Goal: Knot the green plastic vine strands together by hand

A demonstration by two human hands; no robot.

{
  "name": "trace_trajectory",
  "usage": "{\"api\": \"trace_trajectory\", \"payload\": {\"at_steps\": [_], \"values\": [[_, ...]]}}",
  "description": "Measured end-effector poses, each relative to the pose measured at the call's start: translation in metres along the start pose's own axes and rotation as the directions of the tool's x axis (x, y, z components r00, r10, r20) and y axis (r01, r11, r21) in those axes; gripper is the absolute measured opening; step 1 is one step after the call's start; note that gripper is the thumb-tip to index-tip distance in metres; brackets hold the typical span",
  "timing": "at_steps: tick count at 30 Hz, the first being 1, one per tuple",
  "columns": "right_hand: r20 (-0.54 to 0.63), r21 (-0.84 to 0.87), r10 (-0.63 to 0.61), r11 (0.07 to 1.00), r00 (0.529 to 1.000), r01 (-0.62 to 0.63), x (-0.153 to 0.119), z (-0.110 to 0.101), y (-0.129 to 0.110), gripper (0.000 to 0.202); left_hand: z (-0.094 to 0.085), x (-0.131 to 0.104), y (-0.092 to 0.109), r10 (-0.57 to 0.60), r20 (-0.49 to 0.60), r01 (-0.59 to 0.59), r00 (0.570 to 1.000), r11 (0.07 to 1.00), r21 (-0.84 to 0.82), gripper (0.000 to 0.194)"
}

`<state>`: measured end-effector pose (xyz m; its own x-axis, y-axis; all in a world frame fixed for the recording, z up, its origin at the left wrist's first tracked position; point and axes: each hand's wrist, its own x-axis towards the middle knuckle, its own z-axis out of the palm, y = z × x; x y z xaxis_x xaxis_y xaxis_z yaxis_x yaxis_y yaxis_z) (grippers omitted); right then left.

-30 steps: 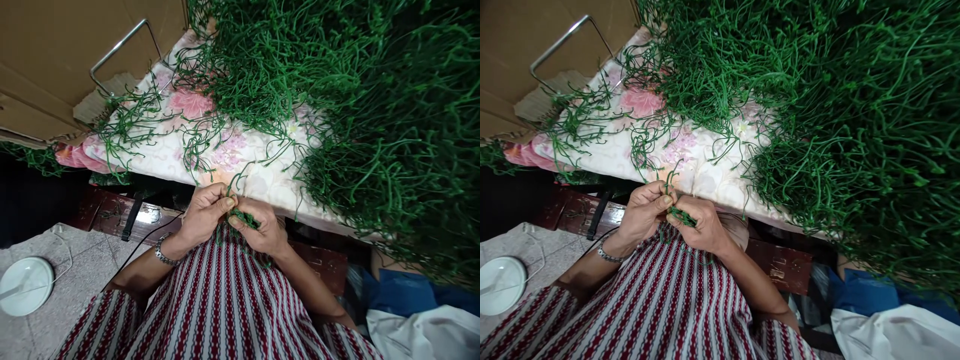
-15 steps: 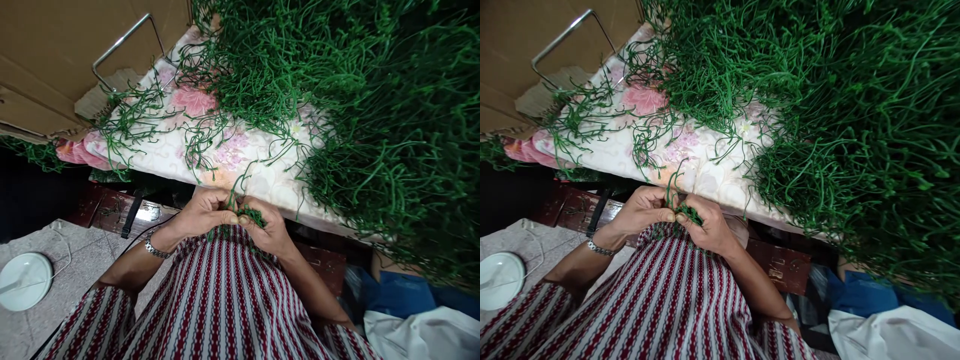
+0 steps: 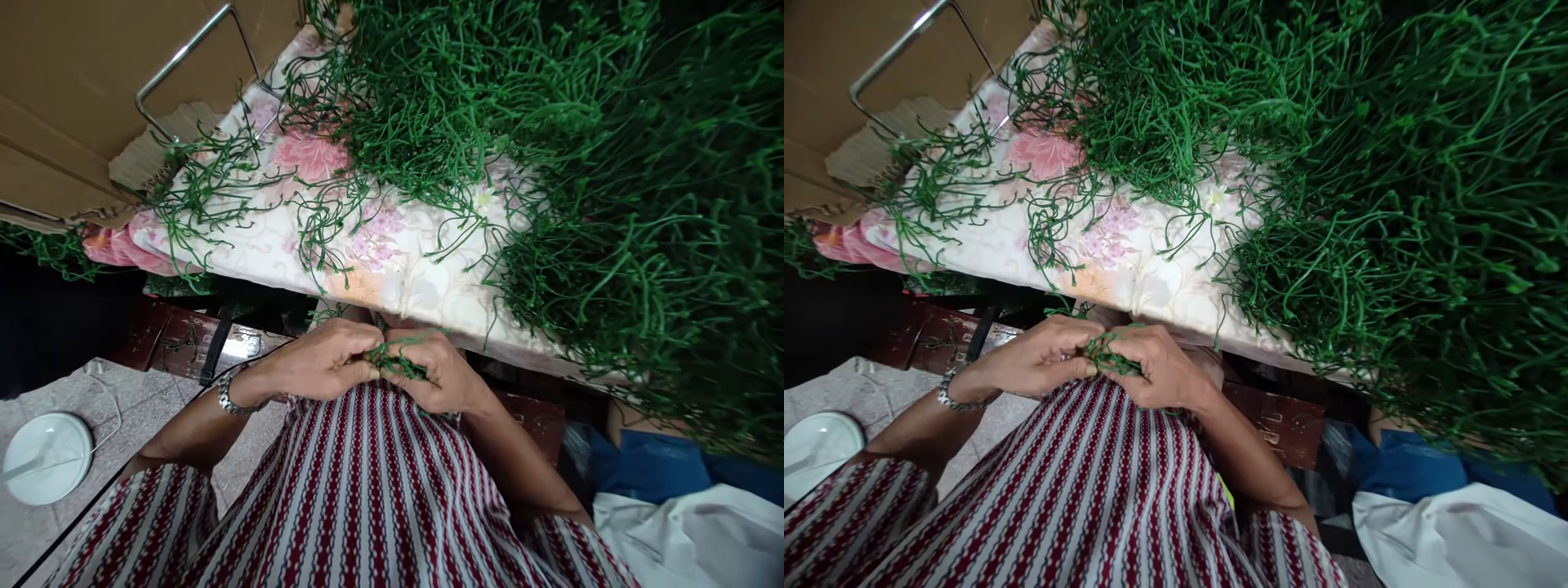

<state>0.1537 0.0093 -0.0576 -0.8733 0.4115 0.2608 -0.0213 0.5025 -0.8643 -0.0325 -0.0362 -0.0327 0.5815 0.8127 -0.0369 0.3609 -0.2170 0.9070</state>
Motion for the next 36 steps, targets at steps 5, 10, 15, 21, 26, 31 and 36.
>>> {"api": "trace_trajectory", "payload": {"at_steps": [5, 10, 15, 21, 26, 31, 36], "values": [[0.190, 0.190, -0.083, 0.981, 0.978, 0.047, -0.003, -0.003, -0.006, 0.025, -0.003, -0.002, 0.006, 0.031, 0.231, 0.051, 0.973, 0.938, -0.344, 0.023], [0.151, 0.410, -0.056, 0.912, 0.987, -0.011, -0.013, -0.023, -0.006, 0.021, -0.011, -0.011, -0.001, -0.054, 0.125, 0.125, 0.991, 0.735, -0.667, 0.020], [-0.140, 0.187, 0.094, 0.980, 0.986, -0.067, -0.008, -0.032, -0.005, 0.005, -0.011, -0.005, -0.007, -0.253, -0.149, 0.057, 0.956, 0.656, -0.753, 0.020], [-0.258, 0.129, 0.173, 0.981, 0.951, -0.144, 0.009, -0.004, -0.005, 0.007, 0.007, 0.012, -0.004, -0.459, -0.294, 0.004, 0.838, 0.545, -0.838, 0.018], [-0.339, 0.186, 0.311, 0.947, 0.888, -0.261, 0.012, 0.012, -0.004, 0.016, 0.019, 0.020, -0.004, -0.438, -0.520, -0.127, 0.733, 0.663, -0.738, 0.010], [-0.353, 0.184, 0.352, 0.935, 0.867, -0.305, 0.013, 0.016, -0.004, 0.017, 0.027, 0.021, -0.002, -0.356, -0.622, -0.139, 0.697, 0.784, -0.605, 0.007], [-0.190, 0.179, 0.187, 0.972, 0.964, -0.154, 0.005, 0.019, 0.000, 0.019, 0.013, 0.015, 0.005, -0.406, -0.556, -0.255, 0.726, 0.591, -0.765, 0.010]]}}
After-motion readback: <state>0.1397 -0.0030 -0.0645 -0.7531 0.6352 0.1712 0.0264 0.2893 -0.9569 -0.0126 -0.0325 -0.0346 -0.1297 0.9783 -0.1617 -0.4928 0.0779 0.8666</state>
